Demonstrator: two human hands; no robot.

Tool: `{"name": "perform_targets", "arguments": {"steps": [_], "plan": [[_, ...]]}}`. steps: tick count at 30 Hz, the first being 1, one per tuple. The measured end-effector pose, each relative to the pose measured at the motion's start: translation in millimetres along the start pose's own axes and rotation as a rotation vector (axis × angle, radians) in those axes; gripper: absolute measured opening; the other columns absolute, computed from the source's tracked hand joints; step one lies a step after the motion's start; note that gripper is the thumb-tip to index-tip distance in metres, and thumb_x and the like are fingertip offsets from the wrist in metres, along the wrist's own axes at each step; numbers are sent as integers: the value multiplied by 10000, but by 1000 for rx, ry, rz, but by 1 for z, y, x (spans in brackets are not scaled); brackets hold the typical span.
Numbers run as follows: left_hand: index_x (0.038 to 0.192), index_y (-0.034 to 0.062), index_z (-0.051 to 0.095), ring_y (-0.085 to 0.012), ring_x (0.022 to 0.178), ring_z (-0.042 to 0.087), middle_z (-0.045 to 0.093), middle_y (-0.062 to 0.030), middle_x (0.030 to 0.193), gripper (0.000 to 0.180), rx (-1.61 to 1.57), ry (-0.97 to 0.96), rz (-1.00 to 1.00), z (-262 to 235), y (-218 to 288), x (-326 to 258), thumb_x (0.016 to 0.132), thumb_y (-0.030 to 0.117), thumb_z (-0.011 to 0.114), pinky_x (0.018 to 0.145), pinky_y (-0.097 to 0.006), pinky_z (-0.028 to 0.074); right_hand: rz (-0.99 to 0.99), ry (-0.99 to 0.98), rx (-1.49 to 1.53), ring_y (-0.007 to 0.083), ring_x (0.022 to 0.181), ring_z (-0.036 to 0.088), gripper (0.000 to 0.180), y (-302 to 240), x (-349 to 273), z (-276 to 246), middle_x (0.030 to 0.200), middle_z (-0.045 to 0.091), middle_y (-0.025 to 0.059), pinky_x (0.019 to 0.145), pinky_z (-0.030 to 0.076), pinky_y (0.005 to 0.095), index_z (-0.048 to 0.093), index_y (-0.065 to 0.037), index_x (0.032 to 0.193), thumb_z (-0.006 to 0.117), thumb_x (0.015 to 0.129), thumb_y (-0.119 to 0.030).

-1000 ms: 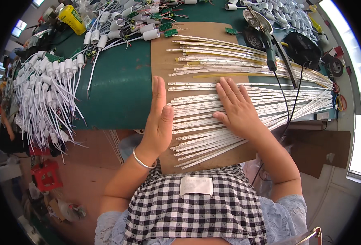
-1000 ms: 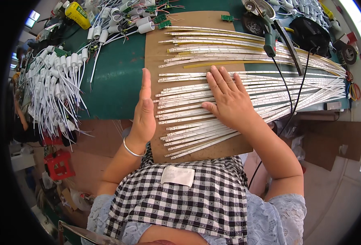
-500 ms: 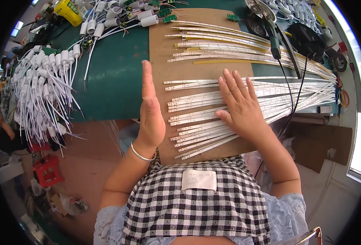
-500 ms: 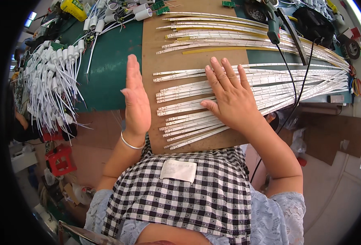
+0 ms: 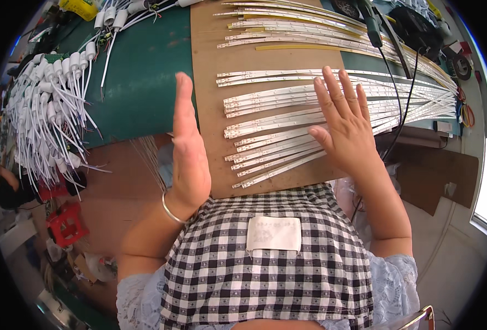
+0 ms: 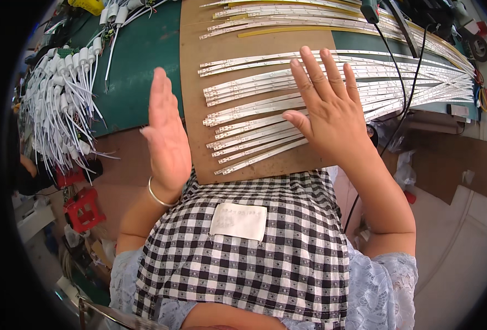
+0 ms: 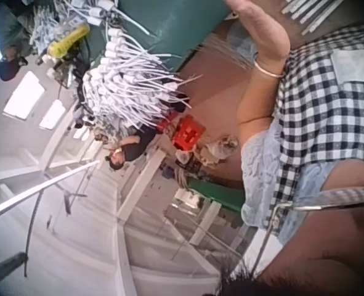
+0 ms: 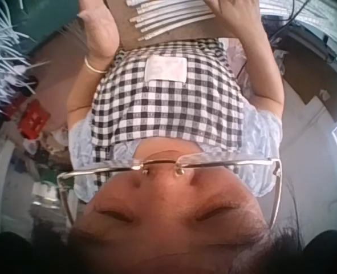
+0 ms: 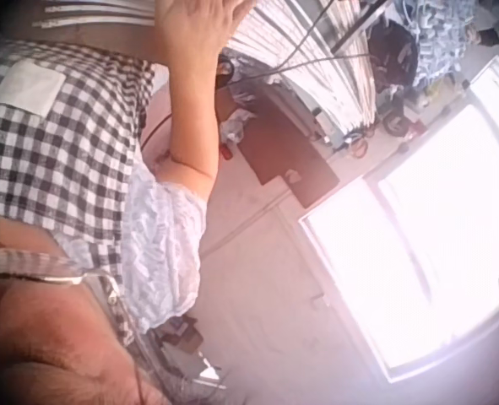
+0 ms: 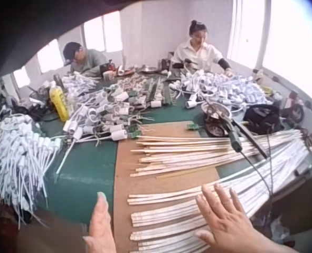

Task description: The person arranges multiple LED light strips on a cardboard work surface and uses a soldering iron to attach wires to the ends of the strips. The person repeatedly picks up a soldering iron, applies it to the connection points, and then sets the tool down to prepare the next strip.

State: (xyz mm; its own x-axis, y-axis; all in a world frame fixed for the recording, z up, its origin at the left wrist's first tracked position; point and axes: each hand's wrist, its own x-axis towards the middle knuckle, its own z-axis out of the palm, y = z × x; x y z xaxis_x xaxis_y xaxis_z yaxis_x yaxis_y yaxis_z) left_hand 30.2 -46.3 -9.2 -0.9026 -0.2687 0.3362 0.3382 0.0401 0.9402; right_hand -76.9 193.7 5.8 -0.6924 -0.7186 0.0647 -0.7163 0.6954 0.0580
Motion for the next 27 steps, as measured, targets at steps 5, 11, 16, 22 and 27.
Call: {"name": "perform_targets", "arguments": {"steps": [5, 11, 16, 22, 27], "plan": [[1551, -11, 67, -287, 1514, -48, 11, -157, 1642, 862, -13, 40, -88, 22, 0, -28, 998, 642, 176, 1207, -419, -66, -2, -19, 61, 281, 1501, 165, 821, -6, -26, 0, 1607, 252, 74, 1209, 99, 488, 306, -127, 1535, 335, 928, -680], [1553, 0, 81, -279, 1515, -34, 26, -155, 1642, 793, -660, 343, -294, 53, 24, -11, 1027, 580, 208, 1209, -413, -52, -61, -71, 90, 266, 1491, 207, 803, -28, -28, 10, 1599, 280, 64, 1207, 132, 482, 331, -117, 1523, 393, 926, -651], [1554, 0, 78, -276, 1517, -6, 30, -164, 1640, 844, -96, 33, 5, 23, -20, -23, 1006, 623, 229, 1211, -407, -40, -34, -12, 133, 256, 1483, 230, 797, -31, -29, 10, 1586, 311, 51, 1202, 149, 487, 355, -116, 1510, 437, 914, -638], [1515, 63, 333, -306, 1497, 177, 271, -130, 1595, 828, 1236, -710, 271, -3, 21, -14, 950, 668, 318, 1202, -520, 67, -26, -18, 105, 237, 1470, 267, 774, -31, -28, 7, 1577, 331, 44, 1198, 162, 485, 399, -127, 1491, 467, 904, -627], [1486, 23, 358, -347, 1470, 235, 283, -157, 1581, 832, 1142, -893, 146, -13, 17, -11, 953, 662, 318, 1190, -542, 127, -52, -73, 142, 253, 1472, 264, 767, -30, -20, 0, 1570, 340, 58, 1193, 181, 491, 410, -113, 1483, 463, 911, -621]]}}
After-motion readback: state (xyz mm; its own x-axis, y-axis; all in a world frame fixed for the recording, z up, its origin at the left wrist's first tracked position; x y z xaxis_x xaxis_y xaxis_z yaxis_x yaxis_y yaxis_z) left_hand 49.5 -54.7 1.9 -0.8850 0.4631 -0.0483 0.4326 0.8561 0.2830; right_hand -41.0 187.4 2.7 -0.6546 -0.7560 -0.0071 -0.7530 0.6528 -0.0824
